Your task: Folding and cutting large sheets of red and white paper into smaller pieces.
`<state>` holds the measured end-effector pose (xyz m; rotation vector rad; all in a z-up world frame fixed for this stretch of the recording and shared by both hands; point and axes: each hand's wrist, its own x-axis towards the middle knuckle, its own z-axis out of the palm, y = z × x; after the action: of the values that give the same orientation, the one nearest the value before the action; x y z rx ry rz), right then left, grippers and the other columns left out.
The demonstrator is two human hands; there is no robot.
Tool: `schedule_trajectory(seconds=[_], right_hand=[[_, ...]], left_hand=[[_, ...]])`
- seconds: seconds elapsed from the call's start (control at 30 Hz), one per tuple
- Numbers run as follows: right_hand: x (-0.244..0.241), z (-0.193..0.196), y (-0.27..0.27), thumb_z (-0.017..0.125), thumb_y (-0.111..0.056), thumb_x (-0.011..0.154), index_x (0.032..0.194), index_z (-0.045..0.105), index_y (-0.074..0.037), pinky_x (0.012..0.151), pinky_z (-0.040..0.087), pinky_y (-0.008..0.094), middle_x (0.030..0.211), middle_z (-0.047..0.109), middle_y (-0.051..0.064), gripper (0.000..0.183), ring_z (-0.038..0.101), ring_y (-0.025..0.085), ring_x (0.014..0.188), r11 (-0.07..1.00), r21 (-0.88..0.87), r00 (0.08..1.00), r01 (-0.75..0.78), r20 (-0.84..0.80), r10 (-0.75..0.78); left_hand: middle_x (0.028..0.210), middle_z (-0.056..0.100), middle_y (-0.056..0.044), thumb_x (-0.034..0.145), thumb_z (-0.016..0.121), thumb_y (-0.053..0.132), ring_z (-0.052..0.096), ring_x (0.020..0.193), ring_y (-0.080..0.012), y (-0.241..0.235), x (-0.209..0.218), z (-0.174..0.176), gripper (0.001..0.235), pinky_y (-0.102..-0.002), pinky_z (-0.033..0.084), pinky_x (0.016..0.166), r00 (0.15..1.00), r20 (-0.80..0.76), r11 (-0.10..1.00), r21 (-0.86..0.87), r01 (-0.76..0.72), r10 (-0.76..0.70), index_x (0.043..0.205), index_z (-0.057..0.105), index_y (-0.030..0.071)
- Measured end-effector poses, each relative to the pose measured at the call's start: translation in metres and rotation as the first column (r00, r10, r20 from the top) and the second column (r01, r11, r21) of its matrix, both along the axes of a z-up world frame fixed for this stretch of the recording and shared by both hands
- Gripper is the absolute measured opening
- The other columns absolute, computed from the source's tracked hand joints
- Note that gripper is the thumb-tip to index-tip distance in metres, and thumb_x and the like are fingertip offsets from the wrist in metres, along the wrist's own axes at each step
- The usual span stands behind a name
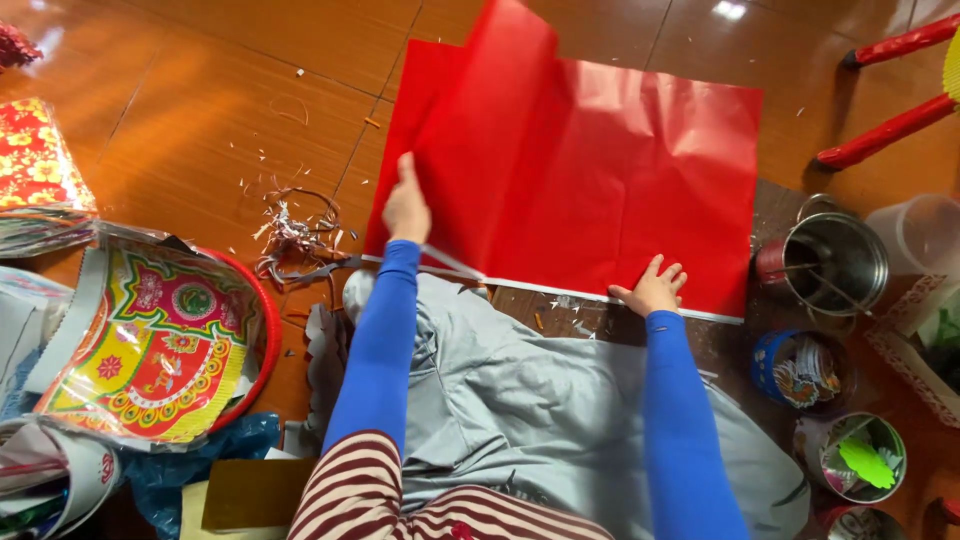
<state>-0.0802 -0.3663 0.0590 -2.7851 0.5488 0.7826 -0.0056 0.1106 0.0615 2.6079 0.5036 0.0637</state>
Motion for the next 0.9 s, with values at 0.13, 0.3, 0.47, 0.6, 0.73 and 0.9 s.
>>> schedule_trajectory(seconds=[0.13, 0.3, 0.47, 0.6, 0.73, 0.9], right_hand=[[-0.001, 0.005, 0.001, 0.085, -0.065, 0.069, 0.165, 0.005, -0.01, 0.114, 0.032, 0.07, 0.167, 0.001, 0.032, 0.137, 0.003, 0.053, 0.154, 1.0, -0.01, 1.0, 0.006, -0.024, -0.006], [0.002, 0.006, 0.003, 0.084, -0.064, 0.069, 0.166, 0.004, -0.01, 0.115, 0.032, 0.069, 0.168, 0.0, 0.031, 0.137, 0.002, 0.052, 0.155, 1.0, 0.0, 0.999, 0.017, -0.041, -0.017], [0.001, 0.008, 0.005, 0.085, -0.064, 0.069, 0.165, 0.004, -0.011, 0.116, 0.03, 0.069, 0.169, -0.001, 0.03, 0.136, 0.002, 0.052, 0.155, 1.0, 0.001, 0.998, 0.024, -0.055, -0.024], [0.006, 0.007, 0.003, 0.085, -0.064, 0.069, 0.166, 0.005, -0.011, 0.116, 0.031, 0.069, 0.169, -0.001, 0.03, 0.136, 0.002, 0.052, 0.156, 1.0, -0.009, 0.999, 0.021, -0.042, -0.022], [0.002, 0.005, 0.003, 0.085, -0.065, 0.068, 0.165, 0.004, -0.012, 0.115, 0.031, 0.07, 0.169, -0.001, 0.03, 0.137, 0.001, 0.052, 0.155, 1.0, -0.002, 0.999, 0.03, -0.041, -0.03], [0.0, 0.004, 0.002, 0.084, -0.065, 0.068, 0.166, 0.005, -0.012, 0.114, 0.032, 0.071, 0.168, 0.0, 0.031, 0.137, 0.002, 0.052, 0.155, 1.0, -0.004, 0.999, 0.019, -0.032, -0.019]], left_hand=[[0.105, 0.071, -0.027, 0.097, 0.051, 0.006, 0.069, 0.097, -0.0454, 0.053, -0.014, -0.053, 0.059, -0.056, 0.054, 0.084, 0.976, -0.112, 0.981, -0.046, -0.191, 0.185, 0.151, 0.033, 0.017], [0.121, 0.067, -0.021, 0.104, 0.058, 0.02, 0.064, 0.114, -0.0419, 0.069, -0.017, -0.063, 0.032, -0.055, 0.055, 0.089, 0.87, -0.316, 0.922, 0.044, -0.385, 0.378, 0.135, 0.052, 0.015], [0.139, 0.055, -0.015, 0.089, 0.076, 0.022, 0.051, 0.13, -0.0378, 0.064, -0.019, -0.049, 0.048, -0.055, 0.05, 0.097, 0.842, -0.346, 0.909, 0.101, -0.405, 0.413, 0.131, 0.055, 0.015], [0.142, 0.05, -0.014, 0.074, 0.091, 0.034, 0.045, 0.134, -0.0358, 0.063, -0.012, -0.045, 0.077, -0.058, 0.045, 0.102, 0.813, -0.387, 0.892, 0.058, -0.449, 0.435, 0.136, 0.051, 0.013], [0.141, 0.051, -0.014, 0.071, 0.094, 0.034, 0.046, 0.134, -0.0358, 0.065, -0.015, -0.047, 0.081, -0.057, 0.044, 0.103, 0.808, -0.406, 0.895, 0.063, -0.441, 0.426, 0.136, 0.052, 0.012], [0.137, 0.056, -0.02, 0.075, 0.089, 0.028, 0.054, 0.127, -0.0407, 0.073, -0.015, -0.078, 0.054, -0.051, 0.051, 0.099, 0.861, -0.347, 0.92, 0.015, -0.393, 0.373, 0.12, 0.065, 0.008]])
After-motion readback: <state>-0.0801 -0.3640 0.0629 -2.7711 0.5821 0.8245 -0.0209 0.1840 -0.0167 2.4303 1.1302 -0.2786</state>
